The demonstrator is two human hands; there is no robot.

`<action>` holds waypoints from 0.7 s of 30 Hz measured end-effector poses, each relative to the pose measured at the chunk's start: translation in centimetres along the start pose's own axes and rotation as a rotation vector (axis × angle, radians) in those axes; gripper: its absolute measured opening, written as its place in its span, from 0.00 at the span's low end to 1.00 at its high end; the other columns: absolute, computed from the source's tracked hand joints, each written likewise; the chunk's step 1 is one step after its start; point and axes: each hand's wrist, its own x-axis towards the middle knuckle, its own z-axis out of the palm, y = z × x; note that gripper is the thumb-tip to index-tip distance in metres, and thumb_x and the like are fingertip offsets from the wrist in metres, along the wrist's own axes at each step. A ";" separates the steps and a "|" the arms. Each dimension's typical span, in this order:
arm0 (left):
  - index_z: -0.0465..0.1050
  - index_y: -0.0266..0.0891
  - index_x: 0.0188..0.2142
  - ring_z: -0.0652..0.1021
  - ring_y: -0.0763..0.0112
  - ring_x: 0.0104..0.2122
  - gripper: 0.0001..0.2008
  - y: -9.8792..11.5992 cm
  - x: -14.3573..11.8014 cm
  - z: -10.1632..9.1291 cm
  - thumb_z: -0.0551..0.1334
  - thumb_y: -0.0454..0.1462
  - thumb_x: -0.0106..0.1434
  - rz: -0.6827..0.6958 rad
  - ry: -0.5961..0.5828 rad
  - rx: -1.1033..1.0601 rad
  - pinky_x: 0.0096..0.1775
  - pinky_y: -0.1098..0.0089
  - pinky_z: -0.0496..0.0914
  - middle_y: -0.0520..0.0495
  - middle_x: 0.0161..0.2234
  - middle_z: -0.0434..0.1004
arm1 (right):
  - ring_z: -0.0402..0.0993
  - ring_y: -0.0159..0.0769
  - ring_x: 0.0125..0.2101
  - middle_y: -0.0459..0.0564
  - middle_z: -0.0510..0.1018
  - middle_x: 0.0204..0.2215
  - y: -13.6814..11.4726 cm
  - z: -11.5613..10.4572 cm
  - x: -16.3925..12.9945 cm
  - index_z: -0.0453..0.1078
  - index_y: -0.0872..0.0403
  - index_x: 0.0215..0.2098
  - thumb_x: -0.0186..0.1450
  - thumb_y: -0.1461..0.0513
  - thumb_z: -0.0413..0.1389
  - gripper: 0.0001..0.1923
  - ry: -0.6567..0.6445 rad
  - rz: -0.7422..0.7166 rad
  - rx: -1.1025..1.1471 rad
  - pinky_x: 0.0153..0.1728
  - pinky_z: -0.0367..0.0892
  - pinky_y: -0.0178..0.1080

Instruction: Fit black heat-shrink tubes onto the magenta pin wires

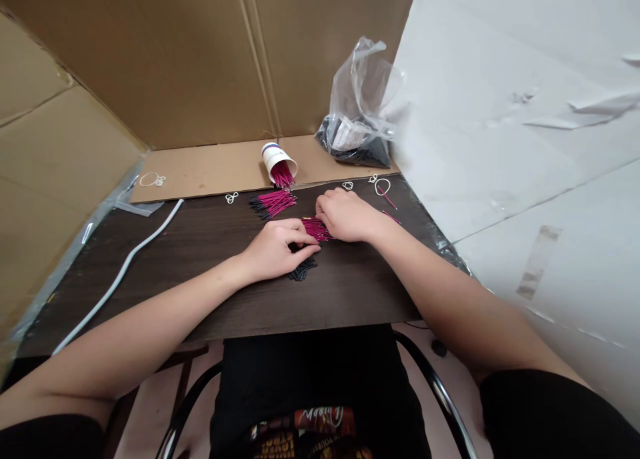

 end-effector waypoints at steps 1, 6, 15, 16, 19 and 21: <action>0.90 0.41 0.41 0.80 0.65 0.34 0.05 0.1 0.0 0.0 0.72 0.36 0.73 -0.002 -0.016 0.013 0.40 0.62 0.76 0.46 0.35 0.82 | 0.74 0.53 0.47 0.60 0.81 0.45 -0.1 0.0 0.0 0.72 0.54 0.42 0.79 0.62 0.55 0.07 -0.010 -0.001 -0.005 0.48 0.66 0.50; 0.87 0.41 0.41 0.80 0.64 0.35 0.06 0.6 -0.1 -0.1 0.69 0.36 0.74 0.008 -0.066 0.108 0.40 0.62 0.74 0.44 0.37 0.82 | 0.73 0.53 0.47 0.61 0.80 0.45 -0.8 -0.3 -0.1 0.72 0.54 0.42 0.78 0.63 0.55 0.06 -0.038 -0.001 -0.057 0.46 0.64 0.50; 0.80 0.38 0.42 0.78 0.67 0.35 0.05 0.3 0.2 -1.1 0.65 0.35 0.75 -0.015 0.057 0.046 0.39 0.64 0.72 0.44 0.40 0.81 | 0.74 0.52 0.47 0.61 0.80 0.46 -0.8 -0.2 -0.2 0.69 0.54 0.43 0.74 0.66 0.56 0.02 0.020 0.018 -0.011 0.47 0.63 0.49; 0.80 0.38 0.42 0.77 0.68 0.33 0.05 -0.1 0.3 -1.2 0.64 0.35 0.76 -0.044 0.113 0.009 0.39 0.64 0.72 0.44 0.38 0.81 | 0.74 0.50 0.45 0.60 0.80 0.44 -0.6 -0.2 -0.2 0.69 0.54 0.44 0.75 0.66 0.55 0.02 0.062 0.021 0.039 0.47 0.64 0.49; 0.80 0.38 0.41 0.75 0.70 0.29 0.05 -1.7 1.1 -1.5 0.67 0.37 0.74 -0.212 0.298 -0.158 0.35 0.65 0.71 0.46 0.33 0.82 | 0.75 0.44 0.39 0.55 0.82 0.40 -0.5 -0.3 0.0 0.70 0.53 0.46 0.78 0.64 0.53 0.04 0.205 0.029 0.241 0.43 0.66 0.46; 0.81 0.37 0.40 0.78 0.69 0.31 0.05 -3.0 1.7 -1.7 0.69 0.37 0.72 -0.326 0.393 -0.307 0.35 0.65 0.73 0.43 0.36 0.85 | 0.76 0.42 0.38 0.54 0.83 0.40 -0.7 -0.3 0.1 0.73 0.53 0.48 0.78 0.63 0.54 0.05 0.284 0.034 0.377 0.43 0.68 0.45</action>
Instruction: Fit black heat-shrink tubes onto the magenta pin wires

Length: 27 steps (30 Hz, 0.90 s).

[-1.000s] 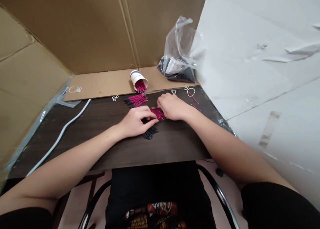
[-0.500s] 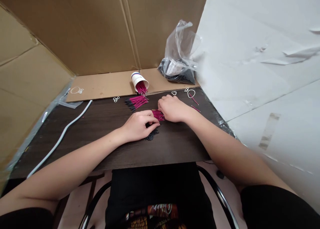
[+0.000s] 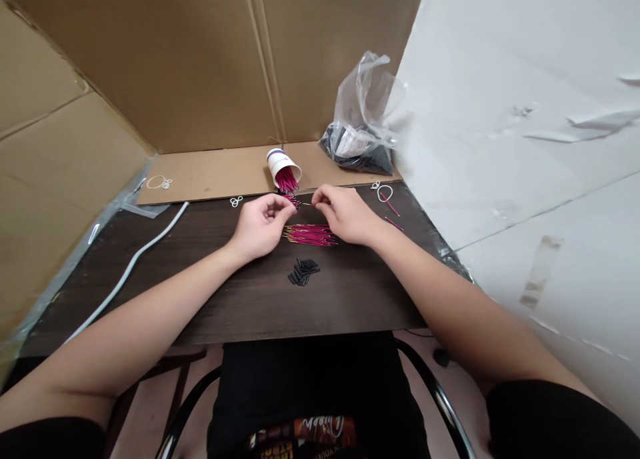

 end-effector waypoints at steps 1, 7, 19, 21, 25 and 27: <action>0.81 0.37 0.40 0.80 0.68 0.32 0.04 -0.4 0.4 0.0 0.70 0.37 0.71 -0.049 0.020 -0.068 0.36 0.65 0.75 0.42 0.37 0.86 | 0.77 0.42 0.38 0.54 0.84 0.41 -0.2 0.1 0.0 0.74 0.53 0.49 0.77 0.62 0.55 0.07 0.029 0.003 0.049 0.43 0.69 0.45; 0.83 0.36 0.44 0.82 0.69 0.33 0.05 -1.4 1.0 0.1 0.71 0.34 0.69 -0.172 0.034 -0.209 0.39 0.65 0.81 0.40 0.40 0.87 | 0.78 0.43 0.38 0.53 0.86 0.39 -1.0 0.3 -0.1 0.79 0.52 0.43 0.76 0.60 0.58 0.07 0.139 -0.032 0.053 0.44 0.69 0.46; 0.84 0.35 0.44 0.83 0.69 0.33 0.05 -1.0 0.7 0.3 0.70 0.33 0.70 -0.136 -0.017 -0.228 0.42 0.63 0.83 0.41 0.38 0.86 | 0.73 0.41 0.35 0.53 0.82 0.36 -1.2 0.2 -0.1 0.75 0.53 0.40 0.76 0.60 0.55 0.09 0.134 -0.079 0.009 0.41 0.64 0.44; 0.84 0.36 0.44 0.83 0.69 0.33 0.05 -1.1 0.7 0.4 0.70 0.33 0.69 -0.138 -0.023 -0.224 0.42 0.64 0.82 0.42 0.38 0.86 | 0.72 0.41 0.35 0.52 0.81 0.36 -1.2 0.1 -0.1 0.74 0.53 0.40 0.76 0.60 0.55 0.08 0.121 -0.075 -0.004 0.41 0.64 0.44; 0.84 0.36 0.44 0.82 0.69 0.33 0.05 -1.0 0.5 0.5 0.70 0.34 0.70 -0.113 -0.051 -0.199 0.42 0.64 0.82 0.42 0.38 0.86 | 0.70 0.41 0.34 0.52 0.79 0.35 -1.2 0.1 -0.1 0.74 0.53 0.40 0.76 0.61 0.54 0.08 0.100 -0.114 -0.009 0.40 0.64 0.44; 0.85 0.36 0.44 0.82 0.68 0.34 0.05 -0.9 0.4 0.5 0.70 0.34 0.70 -0.092 -0.068 -0.183 0.41 0.64 0.81 0.42 0.39 0.87 | 0.70 0.41 0.34 0.52 0.79 0.36 -1.2 0.2 -0.1 0.74 0.52 0.40 0.76 0.61 0.54 0.08 0.090 -0.135 -0.007 0.41 0.64 0.44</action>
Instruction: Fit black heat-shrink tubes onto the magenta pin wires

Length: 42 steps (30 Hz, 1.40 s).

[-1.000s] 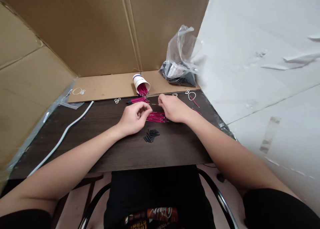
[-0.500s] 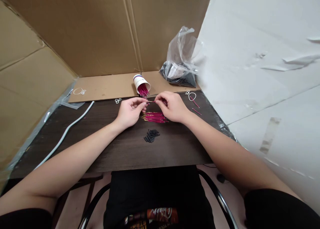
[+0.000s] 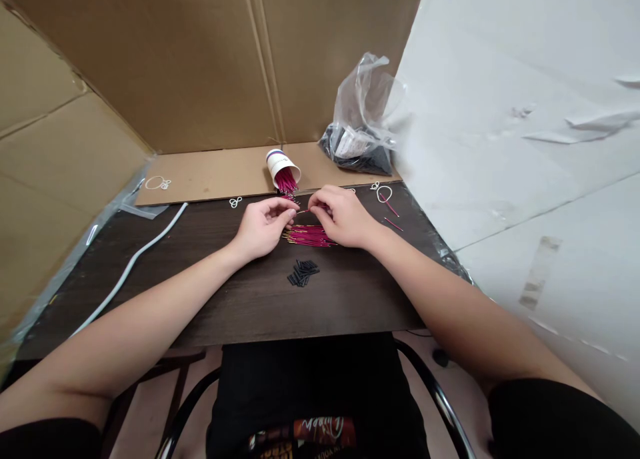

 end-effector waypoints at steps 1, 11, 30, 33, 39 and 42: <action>0.85 0.37 0.44 0.82 0.68 0.34 0.05 0.1 0.0 0.0 0.69 0.34 0.70 0.006 -0.005 0.007 0.41 0.64 0.81 0.42 0.39 0.87 | 0.70 0.41 0.34 0.52 0.79 0.36 0.0 0.0 0.0 0.74 0.52 0.40 0.76 0.61 0.53 0.08 -0.002 -0.006 0.002 0.41 0.65 0.44; 0.83 0.37 0.42 0.82 0.69 0.33 0.04 0.3 0.1 -0.4 0.68 0.32 0.70 0.000 0.014 0.039 0.40 0.64 0.80 0.43 0.37 0.85 | 0.70 0.42 0.35 0.52 0.77 0.35 -0.4 -0.4 0.1 0.72 0.52 0.40 0.76 0.60 0.53 0.08 0.035 0.038 -0.005 0.41 0.65 0.45; 0.85 0.35 0.45 0.83 0.66 0.36 0.07 0.0 -0.3 -0.1 0.69 0.35 0.71 0.058 -0.035 0.079 0.40 0.65 0.78 0.41 0.40 0.87 | 0.69 0.37 0.32 0.51 0.79 0.35 0.7 0.8 -0.3 0.75 0.54 0.41 0.76 0.64 0.55 0.07 0.081 -0.124 0.013 0.38 0.64 0.42; 0.85 0.35 0.45 0.83 0.66 0.36 0.07 0.0 -0.4 0.0 0.69 0.35 0.71 0.070 -0.041 0.090 0.39 0.65 0.78 0.41 0.40 0.87 | 0.70 0.37 0.32 0.51 0.79 0.35 0.7 0.9 -0.4 0.75 0.54 0.41 0.77 0.63 0.55 0.08 0.075 -0.122 0.013 0.38 0.65 0.42; 0.85 0.35 0.46 0.83 0.65 0.37 0.08 0.2 -0.5 0.0 0.68 0.36 0.72 0.082 -0.048 0.089 0.40 0.64 0.78 0.41 0.41 0.88 | 0.71 0.37 0.32 0.52 0.79 0.35 0.7 1.0 -0.3 0.76 0.55 0.41 0.77 0.64 0.55 0.08 0.077 -0.130 0.013 0.38 0.65 0.41; 0.85 0.35 0.46 0.84 0.64 0.38 0.08 0.3 -0.6 0.0 0.68 0.36 0.72 0.082 -0.048 0.098 0.42 0.63 0.79 0.41 0.42 0.88 | 0.71 0.38 0.33 0.52 0.79 0.35 0.7 1.0 -0.3 0.75 0.54 0.40 0.77 0.64 0.55 0.08 0.067 -0.121 0.020 0.38 0.66 0.42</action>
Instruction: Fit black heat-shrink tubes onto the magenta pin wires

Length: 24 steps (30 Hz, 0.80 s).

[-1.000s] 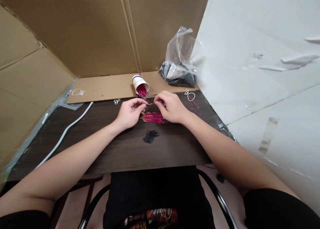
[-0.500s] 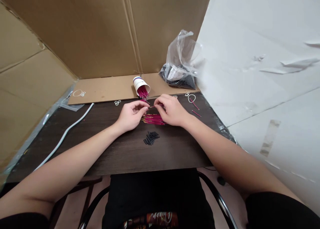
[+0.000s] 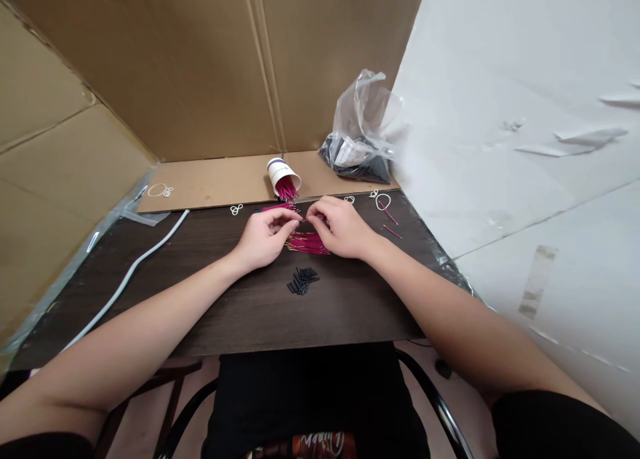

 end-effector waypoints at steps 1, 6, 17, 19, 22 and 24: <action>0.85 0.35 0.46 0.84 0.64 0.38 0.08 0.0 0.0 0.0 0.68 0.36 0.72 -0.001 0.001 0.005 0.42 0.63 0.79 0.41 0.42 0.88 | 0.71 0.38 0.33 0.52 0.79 0.35 0.0 0.0 0.0 0.75 0.54 0.40 0.78 0.64 0.55 0.09 0.000 0.001 0.000 0.38 0.66 0.42; 0.85 0.35 0.46 0.85 0.63 0.40 0.08 -0.1 -0.1 0.0 0.68 0.37 0.72 0.006 0.003 0.020 0.46 0.61 0.80 0.40 0.43 0.88 | 0.71 0.37 0.32 0.51 0.79 0.34 0.0 0.2 0.0 0.76 0.54 0.40 0.78 0.63 0.56 0.08 0.008 -0.004 0.004 0.38 0.66 0.41; 0.87 0.39 0.42 0.79 0.69 0.30 0.05 1.3 -0.4 -0.4 0.72 0.38 0.71 0.142 0.040 0.230 0.37 0.65 0.75 0.45 0.38 0.88 | 0.73 0.37 0.32 0.50 0.80 0.34 -0.6 0.4 -0.1 0.78 0.54 0.41 0.78 0.61 0.57 0.09 -0.003 0.028 0.063 0.38 0.68 0.42; 0.86 0.39 0.39 0.78 0.69 0.29 0.05 1.5 -0.3 -0.7 0.70 0.36 0.71 0.168 0.028 0.279 0.36 0.65 0.73 0.47 0.35 0.87 | 0.74 0.37 0.32 0.51 0.80 0.35 -0.5 0.5 -0.1 0.78 0.53 0.42 0.79 0.60 0.56 0.09 -0.029 0.039 0.066 0.38 0.69 0.42; 0.84 0.38 0.36 0.76 0.69 0.28 0.04 1.6 0.1 -1.6 0.69 0.34 0.68 0.210 0.068 0.394 0.35 0.66 0.72 0.48 0.32 0.85 | 0.75 0.40 0.35 0.54 0.82 0.42 0.0 0.3 -0.2 0.76 0.53 0.52 0.76 0.59 0.59 0.10 -0.028 0.087 0.024 0.41 0.71 0.45; 0.82 0.38 0.34 0.77 0.68 0.30 0.03 1.5 0.6 -2.4 0.69 0.32 0.66 0.227 0.132 0.522 0.37 0.65 0.71 0.47 0.32 0.84 | 0.76 0.43 0.38 0.58 0.82 0.49 0.4 -0.1 -0.3 0.72 0.54 0.60 0.72 0.59 0.61 0.19 -0.001 0.143 -0.038 0.44 0.73 0.49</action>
